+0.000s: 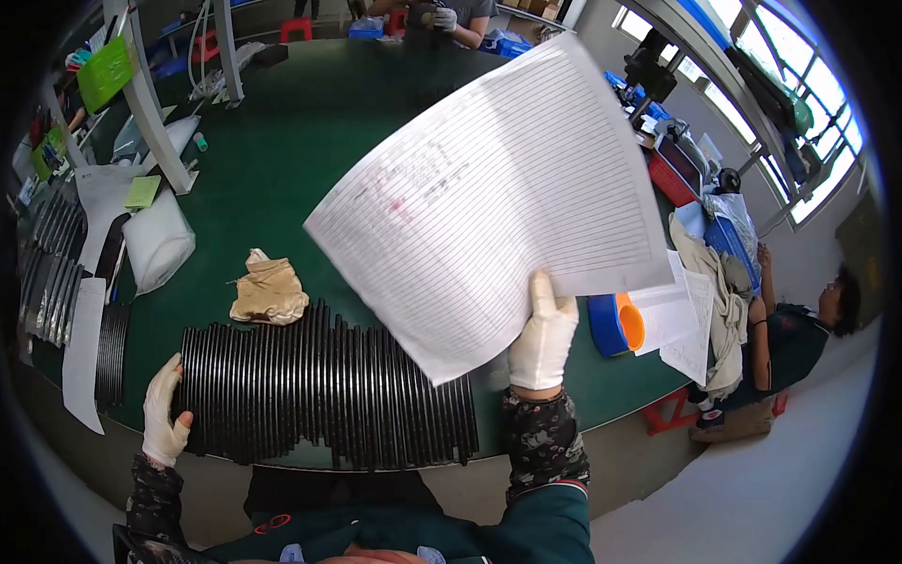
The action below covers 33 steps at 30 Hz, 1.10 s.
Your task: The recorder is checking production paperwork and cleaning a series of black metal rods on a workbench using a cloth.
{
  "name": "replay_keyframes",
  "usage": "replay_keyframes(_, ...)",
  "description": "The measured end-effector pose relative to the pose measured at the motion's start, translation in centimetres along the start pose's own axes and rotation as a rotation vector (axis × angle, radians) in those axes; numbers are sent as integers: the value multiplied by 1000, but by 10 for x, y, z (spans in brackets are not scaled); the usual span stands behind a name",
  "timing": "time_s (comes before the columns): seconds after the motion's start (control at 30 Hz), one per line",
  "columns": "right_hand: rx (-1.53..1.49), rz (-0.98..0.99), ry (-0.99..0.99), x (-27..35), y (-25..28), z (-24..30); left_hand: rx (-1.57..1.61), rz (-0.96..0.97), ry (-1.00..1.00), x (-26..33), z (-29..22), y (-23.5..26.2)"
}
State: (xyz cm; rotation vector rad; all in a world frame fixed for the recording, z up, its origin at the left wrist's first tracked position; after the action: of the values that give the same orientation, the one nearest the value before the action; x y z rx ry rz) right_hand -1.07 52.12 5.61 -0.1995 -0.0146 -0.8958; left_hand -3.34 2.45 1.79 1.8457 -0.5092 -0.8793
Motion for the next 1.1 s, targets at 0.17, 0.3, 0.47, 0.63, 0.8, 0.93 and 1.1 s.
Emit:
replay_keyframes(0.17, -68, 150, -201, 10, -12, -25, 11, -52, -42, -8, -3, -1)
replay_keyframes(0.3, -68, 111, -198, 6, -13, -24, 55, -67, -22, -11, -4, 1)
replay_keyframes(0.47, -112, 80, -227, 0, -11, -31, 8, -32, -10, -9, -3, 4)
replay_keyframes(0.63, -125, 112, -215, -3, -2, -32, 48, -44, 3, -11, -5, 3)
replay_keyframes(0.8, -150, 102, -251, -5, -3, -36, 46, -37, 28, -9, -5, 3)
replay_keyframes(0.93, -140, 102, -253, -5, -3, -35, 58, -46, 30, -9, -4, 3)
replay_keyframes(1.1, -113, 105, -230, -6, -4, -33, 55, -42, 20, -9, -3, 3)
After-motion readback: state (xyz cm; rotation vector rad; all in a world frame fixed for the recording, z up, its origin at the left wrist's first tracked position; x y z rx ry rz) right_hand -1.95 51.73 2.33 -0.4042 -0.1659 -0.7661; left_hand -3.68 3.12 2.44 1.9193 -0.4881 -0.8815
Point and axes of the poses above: each hand's wrist, its own x-axis away from the middle knuckle, its own y-axis out of the back of the hand, z = x × y, the point moved 5 cm from there along -x, towards the middle knuckle, and after that the axes turned 15 degrees about -y, right-handed, at the moved point
